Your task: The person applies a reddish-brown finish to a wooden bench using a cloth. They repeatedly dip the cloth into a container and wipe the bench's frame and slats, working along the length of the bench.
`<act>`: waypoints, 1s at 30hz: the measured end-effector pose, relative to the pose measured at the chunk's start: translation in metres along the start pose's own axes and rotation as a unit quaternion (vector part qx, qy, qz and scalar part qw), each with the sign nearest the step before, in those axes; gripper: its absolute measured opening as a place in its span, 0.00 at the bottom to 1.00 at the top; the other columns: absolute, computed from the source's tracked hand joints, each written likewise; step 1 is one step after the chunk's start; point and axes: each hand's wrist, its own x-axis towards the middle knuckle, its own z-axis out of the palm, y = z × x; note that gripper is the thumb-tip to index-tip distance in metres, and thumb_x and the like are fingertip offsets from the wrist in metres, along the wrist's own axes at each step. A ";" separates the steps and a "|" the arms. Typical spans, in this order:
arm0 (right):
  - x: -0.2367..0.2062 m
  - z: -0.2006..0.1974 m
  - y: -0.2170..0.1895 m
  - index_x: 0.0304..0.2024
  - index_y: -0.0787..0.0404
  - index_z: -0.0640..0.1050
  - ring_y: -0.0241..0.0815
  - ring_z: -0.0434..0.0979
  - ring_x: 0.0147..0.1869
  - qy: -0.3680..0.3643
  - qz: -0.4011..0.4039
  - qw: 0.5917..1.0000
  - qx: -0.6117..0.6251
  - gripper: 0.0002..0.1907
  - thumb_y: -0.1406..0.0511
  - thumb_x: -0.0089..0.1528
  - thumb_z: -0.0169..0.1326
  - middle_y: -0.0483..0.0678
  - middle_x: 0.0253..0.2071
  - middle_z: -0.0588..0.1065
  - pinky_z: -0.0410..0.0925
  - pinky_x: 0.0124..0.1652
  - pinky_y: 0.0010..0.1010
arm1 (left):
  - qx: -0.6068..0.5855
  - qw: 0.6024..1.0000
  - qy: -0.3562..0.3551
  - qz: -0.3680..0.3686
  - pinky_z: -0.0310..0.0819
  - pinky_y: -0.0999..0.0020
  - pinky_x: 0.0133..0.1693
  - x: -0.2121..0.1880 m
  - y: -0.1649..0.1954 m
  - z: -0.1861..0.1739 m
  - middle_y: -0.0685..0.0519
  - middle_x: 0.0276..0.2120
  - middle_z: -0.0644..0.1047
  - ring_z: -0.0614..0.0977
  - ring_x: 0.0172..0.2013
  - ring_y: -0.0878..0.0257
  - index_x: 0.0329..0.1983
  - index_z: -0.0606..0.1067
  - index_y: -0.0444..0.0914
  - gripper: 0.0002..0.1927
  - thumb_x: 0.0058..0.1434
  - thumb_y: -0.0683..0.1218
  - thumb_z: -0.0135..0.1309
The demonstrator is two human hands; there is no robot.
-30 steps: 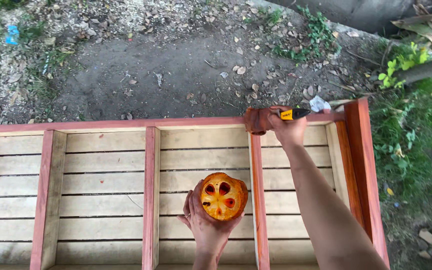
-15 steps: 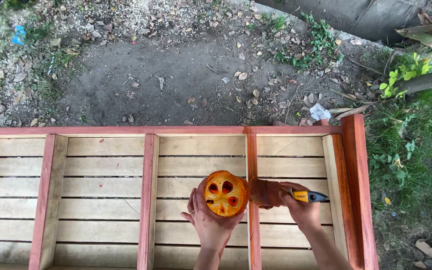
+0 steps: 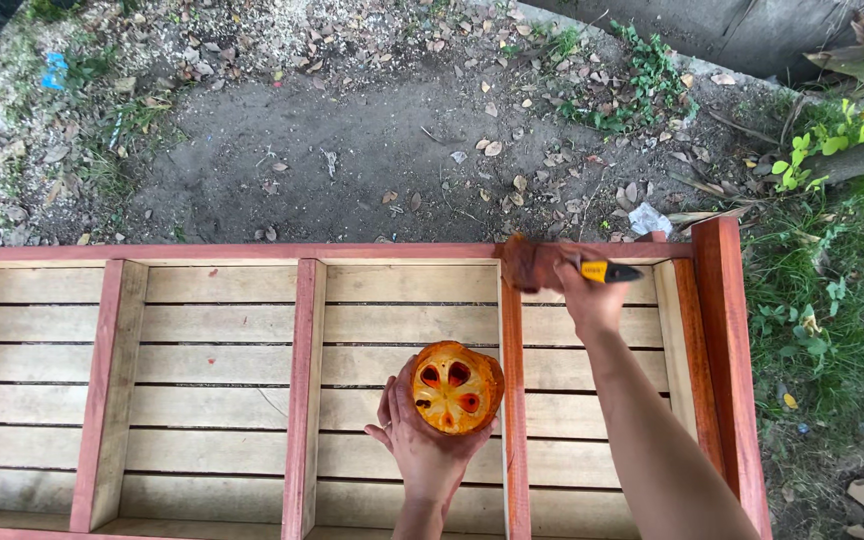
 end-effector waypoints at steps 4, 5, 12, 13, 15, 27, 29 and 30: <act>-0.064 -0.032 0.009 0.47 0.65 0.82 0.29 0.74 0.40 -0.023 0.010 0.999 -0.039 0.12 0.70 0.60 0.63 0.43 0.39 0.79 0.70 0.41 0.23 | 0.007 0.998 -0.032 -0.050 0.41 0.29 0.62 -0.015 -0.004 -0.013 0.53 0.60 0.70 0.63 0.65 0.50 0.67 0.64 0.49 0.61 0.25 0.55 0.79; -0.081 -0.043 0.012 0.48 0.65 0.82 0.29 0.74 0.40 -0.035 0.010 0.998 -0.043 0.13 0.70 0.60 0.63 0.43 0.40 0.79 0.70 0.41 0.23 | 0.002 0.999 -0.028 -0.038 0.42 0.30 0.62 -0.020 -0.007 -0.018 0.53 0.59 0.70 0.64 0.64 0.49 0.66 0.64 0.49 0.60 0.25 0.55 0.79; -0.213 -0.099 0.037 0.48 0.67 0.80 0.31 0.75 0.37 -0.039 0.029 0.999 -0.018 0.13 0.71 0.60 0.62 0.46 0.38 0.79 0.71 0.37 0.25 | -0.046 0.997 -0.001 0.065 0.52 0.32 0.63 -0.075 -0.039 -0.054 0.50 0.59 0.71 0.65 0.64 0.47 0.66 0.64 0.47 0.58 0.28 0.57 0.76; -0.232 -0.106 0.039 0.48 0.67 0.80 0.31 0.74 0.36 -0.041 0.039 0.998 -0.001 0.14 0.71 0.60 0.61 0.46 0.37 0.79 0.71 0.36 0.25 | -0.042 0.997 -0.002 0.066 0.52 0.33 0.62 -0.085 -0.044 -0.059 0.50 0.59 0.70 0.65 0.64 0.47 0.66 0.63 0.47 0.59 0.27 0.57 0.76; -0.266 -0.116 0.040 0.49 0.67 0.80 0.32 0.74 0.35 -0.044 0.057 0.997 0.035 0.14 0.70 0.61 0.60 0.46 0.36 0.78 0.72 0.36 0.26 | -0.032 0.997 -0.001 0.072 0.54 0.35 0.62 -0.102 -0.054 -0.072 0.49 0.59 0.70 0.65 0.64 0.46 0.66 0.63 0.47 0.60 0.26 0.58 0.76; -0.428 -0.157 0.029 0.48 0.64 0.82 0.32 0.77 0.35 -0.039 0.045 0.991 -0.120 0.16 0.72 0.56 0.62 0.46 0.35 0.82 0.73 0.36 0.26 | -0.002 0.994 -0.020 0.110 0.53 0.39 0.62 -0.192 -0.089 -0.122 0.45 0.58 0.70 0.67 0.62 0.44 0.65 0.65 0.44 0.59 0.27 0.61 0.76; -0.445 -0.162 0.033 0.46 0.64 0.83 0.31 0.79 0.36 -0.026 0.036 0.983 -0.177 0.16 0.70 0.55 0.64 0.46 0.35 0.83 0.74 0.38 0.26 | -0.010 0.995 -0.023 0.100 0.53 0.40 0.63 -0.199 -0.090 -0.126 0.46 0.58 0.71 0.67 0.63 0.44 0.65 0.65 0.44 0.59 0.27 0.61 0.76; -0.452 -0.165 0.036 0.45 0.63 0.83 0.31 0.80 0.36 -0.021 0.030 0.978 -0.204 0.16 0.70 0.54 0.65 0.45 0.35 0.83 0.74 0.38 0.25 | -0.013 0.995 -0.023 0.095 0.53 0.40 0.63 -0.201 -0.091 -0.129 0.47 0.58 0.72 0.68 0.63 0.45 0.65 0.65 0.45 0.59 0.27 0.61 0.76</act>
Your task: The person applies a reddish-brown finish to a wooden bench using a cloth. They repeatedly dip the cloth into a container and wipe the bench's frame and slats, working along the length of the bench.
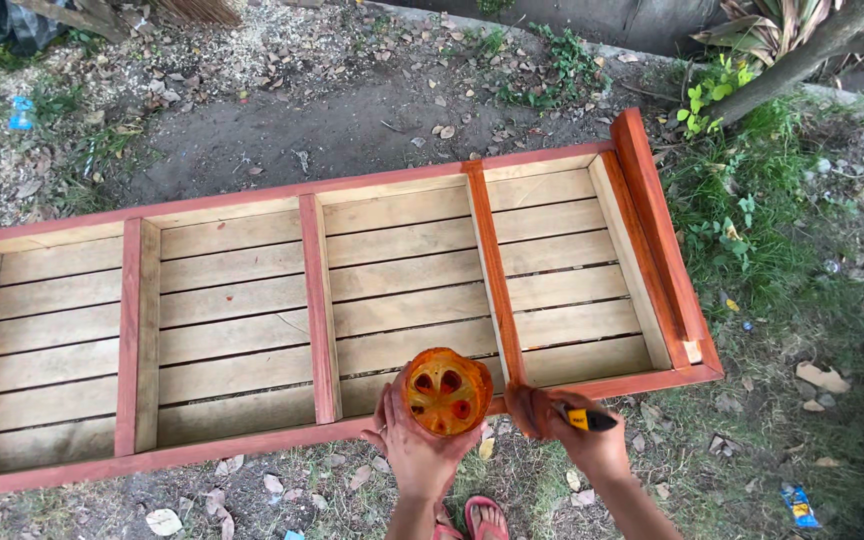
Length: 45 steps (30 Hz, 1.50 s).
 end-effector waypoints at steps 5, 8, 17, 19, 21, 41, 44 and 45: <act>-0.021 -0.018 0.017 0.48 0.63 0.83 0.32 0.79 0.36 -0.051 0.060 0.995 0.069 0.18 0.70 0.53 0.64 0.46 0.35 0.83 0.73 0.37 0.26 | 0.028 0.997 -0.010 -0.076 0.41 0.26 0.63 -0.010 -0.011 -0.005 0.47 0.61 0.70 0.65 0.65 0.45 0.68 0.64 0.47 0.63 0.24 0.61 0.78; 0.025 -0.016 0.002 0.42 0.65 0.80 0.32 0.76 0.33 0.039 -0.067 0.997 -0.004 0.14 0.71 0.54 0.65 0.46 0.33 0.79 0.72 0.35 0.26 | 0.057 0.996 0.056 -0.030 0.34 0.18 0.61 -0.009 -0.018 0.003 0.41 0.62 0.67 0.64 0.65 0.42 0.68 0.60 0.41 0.66 0.25 0.64 0.78; 0.109 0.013 -0.059 0.42 0.62 0.84 0.28 0.73 0.32 0.016 -0.021 0.995 0.094 0.10 0.68 0.57 0.64 0.42 0.30 0.78 0.69 0.33 0.23 | -0.007 0.998 0.054 -0.013 0.49 0.32 0.65 -0.045 0.000 0.015 0.45 0.58 0.71 0.66 0.64 0.44 0.65 0.65 0.44 0.59 0.27 0.61 0.78; 0.092 0.003 -0.046 0.42 0.62 0.84 0.30 0.73 0.32 0.007 0.014 0.996 0.089 0.10 0.68 0.57 0.64 0.43 0.30 0.78 0.69 0.31 0.24 | -0.016 0.998 0.055 -0.014 0.51 0.34 0.65 -0.052 0.004 0.013 0.44 0.58 0.71 0.66 0.64 0.43 0.66 0.64 0.43 0.60 0.28 0.61 0.77; 0.073 -0.007 -0.027 0.43 0.62 0.84 0.33 0.73 0.31 -0.004 0.052 0.995 0.082 0.11 0.69 0.58 0.65 0.45 0.31 0.79 0.69 0.30 0.26 | -0.005 0.997 0.045 -0.057 0.49 0.33 0.63 -0.055 0.008 0.012 0.43 0.59 0.70 0.65 0.63 0.43 0.65 0.64 0.42 0.62 0.24 0.61 0.78; -0.043 0.066 -0.051 0.51 0.61 0.81 0.31 0.78 0.44 0.126 0.089 0.963 0.220 0.19 0.74 0.57 0.60 0.42 0.46 0.79 0.73 0.41 0.29 | -0.018 0.994 0.074 -0.073 0.61 0.47 0.59 -0.052 -0.075 -0.092 0.46 0.53 0.73 0.72 0.56 0.46 0.63 0.66 0.40 0.58 0.25 0.55 0.78; -0.065 0.121 -0.069 0.49 0.64 0.81 0.32 0.77 0.44 0.112 0.050 0.982 0.145 0.17 0.74 0.57 0.63 0.45 0.44 0.80 0.71 0.43 0.27 | -0.001 0.994 0.093 -0.058 0.61 0.47 0.58 -0.048 -0.111 -0.128 0.45 0.52 0.73 0.72 0.55 0.46 0.62 0.66 0.37 0.59 0.24 0.55 0.78; -0.067 0.142 -0.077 0.49 0.64 0.82 0.33 0.78 0.43 0.110 0.053 0.981 0.151 0.16 0.74 0.57 0.63 0.45 0.43 0.80 0.72 0.42 0.27 | 0.001 0.993 0.109 -0.048 0.62 0.47 0.58 -0.044 -0.124 -0.140 0.44 0.53 0.73 0.72 0.55 0.45 0.62 0.65 0.36 0.60 0.23 0.56 0.78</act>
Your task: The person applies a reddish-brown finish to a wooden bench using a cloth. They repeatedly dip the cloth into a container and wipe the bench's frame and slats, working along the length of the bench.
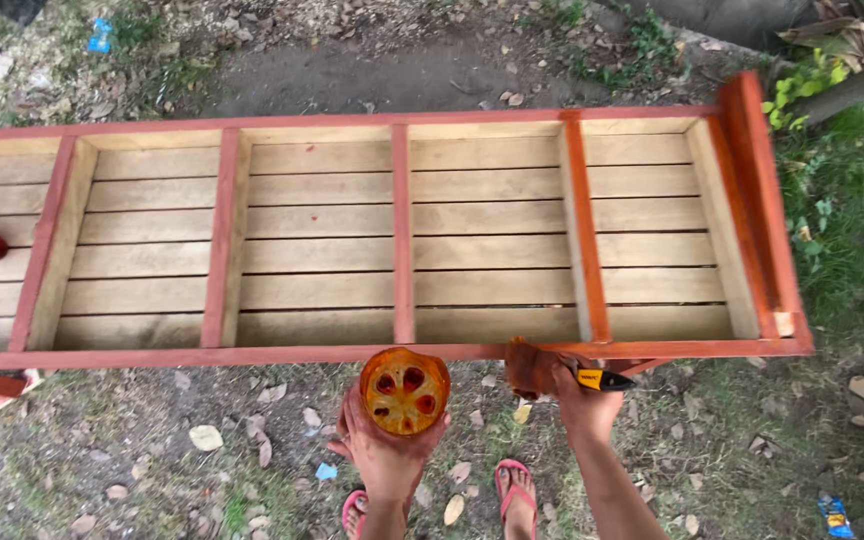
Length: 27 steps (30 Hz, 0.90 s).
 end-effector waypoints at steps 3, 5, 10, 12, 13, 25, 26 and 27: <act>-0.031 0.058 -0.005 0.48 0.63 0.81 0.35 0.78 0.40 -0.004 0.043 0.999 0.023 0.16 0.73 0.57 0.64 0.45 0.42 0.80 0.73 0.37 0.29 | 0.043 0.999 0.003 0.003 0.57 0.43 0.60 0.016 -0.036 -0.033 0.42 0.53 0.73 0.71 0.57 0.43 0.63 0.65 0.35 0.61 0.24 0.55 0.80; -0.057 0.102 -0.009 0.47 0.61 0.77 0.36 0.78 0.37 -0.004 0.105 0.993 0.054 0.18 0.72 0.54 0.64 0.43 0.40 0.79 0.75 0.28 0.32 | 0.012 1.000 -0.008 0.001 0.61 0.47 0.60 0.024 -0.056 -0.054 0.43 0.54 0.73 0.71 0.57 0.45 0.63 0.65 0.36 0.60 0.25 0.56 0.78; -0.094 0.185 -0.006 0.47 0.61 0.73 0.38 0.78 0.35 -0.038 0.145 0.987 0.065 0.21 0.73 0.54 0.66 0.46 0.38 0.77 0.74 0.25 0.31 | 0.026 0.999 -0.005 0.045 0.59 0.45 0.62 0.044 -0.083 -0.084 0.45 0.55 0.73 0.71 0.59 0.45 0.64 0.65 0.37 0.59 0.26 0.55 0.77; -0.087 0.177 0.002 0.48 0.61 0.72 0.38 0.78 0.35 -0.036 0.108 0.991 0.072 0.22 0.74 0.54 0.65 0.47 0.39 0.77 0.73 0.25 0.30 | 0.039 0.998 -0.020 0.035 0.57 0.44 0.63 0.048 -0.090 -0.090 0.46 0.54 0.73 0.71 0.59 0.46 0.63 0.65 0.38 0.58 0.26 0.55 0.77; -0.075 0.159 0.006 0.49 0.60 0.73 0.38 0.79 0.36 -0.035 0.083 0.993 0.072 0.22 0.74 0.54 0.65 0.46 0.40 0.78 0.73 0.26 0.30 | 0.030 0.998 -0.023 0.043 0.58 0.45 0.62 0.049 -0.093 -0.093 0.45 0.55 0.73 0.71 0.59 0.46 0.64 0.65 0.38 0.58 0.26 0.55 0.77; -0.028 0.052 0.008 0.44 0.63 0.75 0.34 0.80 0.48 0.253 -0.028 0.966 0.045 0.16 0.73 0.55 0.63 0.46 0.48 0.78 0.79 0.50 0.28 | 0.030 0.998 -0.052 -0.005 0.46 0.31 0.65 0.058 -0.133 -0.120 0.45 0.56 0.73 0.68 0.62 0.43 0.66 0.64 0.40 0.62 0.24 0.57 0.79; -0.036 0.067 0.010 0.45 0.65 0.74 0.35 0.79 0.49 0.260 -0.048 0.964 0.030 0.16 0.74 0.56 0.64 0.47 0.48 0.78 0.77 0.51 0.29 | 0.040 0.997 -0.058 -0.029 0.43 0.31 0.64 0.058 -0.136 -0.125 0.45 0.57 0.72 0.67 0.63 0.43 0.67 0.64 0.40 0.64 0.23 0.56 0.79; -0.046 0.090 0.013 0.46 0.66 0.73 0.36 0.79 0.49 0.267 -0.069 0.961 0.016 0.17 0.74 0.56 0.64 0.48 0.49 0.78 0.76 0.53 0.29 | 0.050 0.995 -0.063 -0.052 0.41 0.30 0.63 0.061 -0.139 -0.129 0.44 0.58 0.72 0.67 0.63 0.43 0.68 0.65 0.41 0.65 0.22 0.56 0.80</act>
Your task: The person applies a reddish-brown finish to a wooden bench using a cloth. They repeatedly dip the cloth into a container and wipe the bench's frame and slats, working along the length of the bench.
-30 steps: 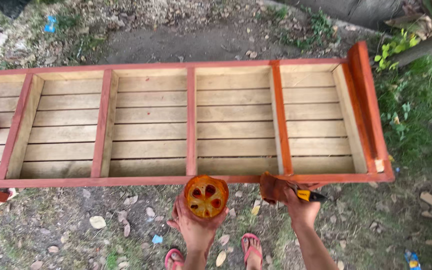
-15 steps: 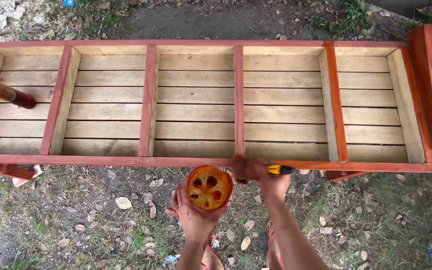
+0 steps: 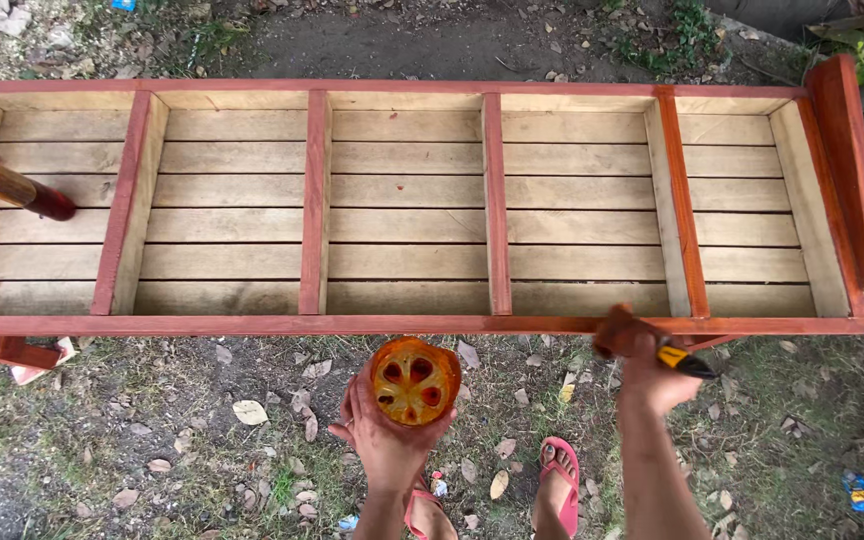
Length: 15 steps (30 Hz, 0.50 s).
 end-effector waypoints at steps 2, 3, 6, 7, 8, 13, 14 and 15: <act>-0.049 0.024 -0.001 0.44 0.66 0.76 0.37 0.78 0.47 -0.043 0.038 0.998 0.029 0.12 0.73 0.58 0.62 0.50 0.47 0.78 0.77 0.51 0.32 | -0.024 0.997 0.035 0.062 0.48 0.35 0.65 0.009 -0.009 -0.011 0.43 0.57 0.71 0.67 0.63 0.42 0.67 0.64 0.38 0.63 0.26 0.58 0.79; -0.078 0.037 -0.003 0.43 0.67 0.75 0.36 0.78 0.47 -0.057 0.009 0.998 0.021 0.13 0.73 0.57 0.63 0.49 0.46 0.77 0.76 0.50 0.32 | -0.037 0.994 0.053 0.091 0.52 0.38 0.66 0.010 -0.012 -0.015 0.42 0.56 0.71 0.67 0.62 0.41 0.67 0.63 0.37 0.62 0.28 0.59 0.79; -0.161 0.071 -0.021 0.42 0.67 0.80 0.37 0.78 0.43 -0.124 -0.018 0.991 -0.052 0.08 0.72 0.60 0.63 0.48 0.39 0.80 0.73 0.47 0.30 | -0.038 0.996 0.060 0.056 0.53 0.39 0.64 0.014 -0.025 -0.031 0.44 0.56 0.72 0.69 0.61 0.43 0.64 0.65 0.37 0.61 0.24 0.57 0.79; -0.182 0.082 -0.030 0.42 0.67 0.80 0.36 0.78 0.43 -0.145 0.012 0.988 0.044 0.09 0.72 0.59 0.62 0.47 0.40 0.79 0.73 0.47 0.29 | -0.031 0.996 0.073 0.051 0.54 0.39 0.63 0.017 -0.030 -0.038 0.43 0.56 0.72 0.69 0.60 0.42 0.64 0.65 0.36 0.62 0.23 0.57 0.79; -0.199 0.093 -0.039 0.43 0.67 0.80 0.35 0.77 0.44 -0.163 0.042 0.976 0.138 0.10 0.73 0.58 0.61 0.46 0.41 0.78 0.73 0.47 0.28 | -0.024 0.995 0.085 0.046 0.54 0.39 0.62 0.020 -0.035 -0.044 0.43 0.56 0.72 0.68 0.60 0.42 0.65 0.64 0.35 0.63 0.22 0.57 0.79; -0.308 0.153 -0.076 0.42 0.65 0.82 0.31 0.79 0.43 -0.298 0.084 0.936 0.165 0.10 0.71 0.58 0.62 0.43 0.39 0.81 0.74 0.46 0.26 | 0.001 0.994 0.108 -0.015 0.54 0.38 0.61 0.032 -0.058 -0.074 0.44 0.53 0.73 0.68 0.57 0.42 0.63 0.65 0.35 0.63 0.21 0.57 0.79; -0.323 0.160 -0.079 0.43 0.65 0.83 0.31 0.78 0.42 -0.337 0.095 0.926 0.139 0.10 0.71 0.59 0.63 0.44 0.37 0.81 0.73 0.45 0.25 | 0.008 0.994 0.097 -0.044 0.54 0.38 0.62 0.035 -0.062 -0.081 0.45 0.51 0.74 0.68 0.57 0.43 0.61 0.66 0.37 0.61 0.21 0.56 0.79; -0.329 0.166 -0.081 0.44 0.65 0.83 0.31 0.78 0.41 -0.352 0.080 0.925 0.120 0.11 0.71 0.58 0.63 0.45 0.37 0.81 0.73 0.44 0.25 | 0.014 0.993 0.085 -0.074 0.54 0.38 0.62 0.037 -0.066 -0.086 0.46 0.50 0.75 0.69 0.57 0.45 0.60 0.68 0.38 0.59 0.20 0.56 0.80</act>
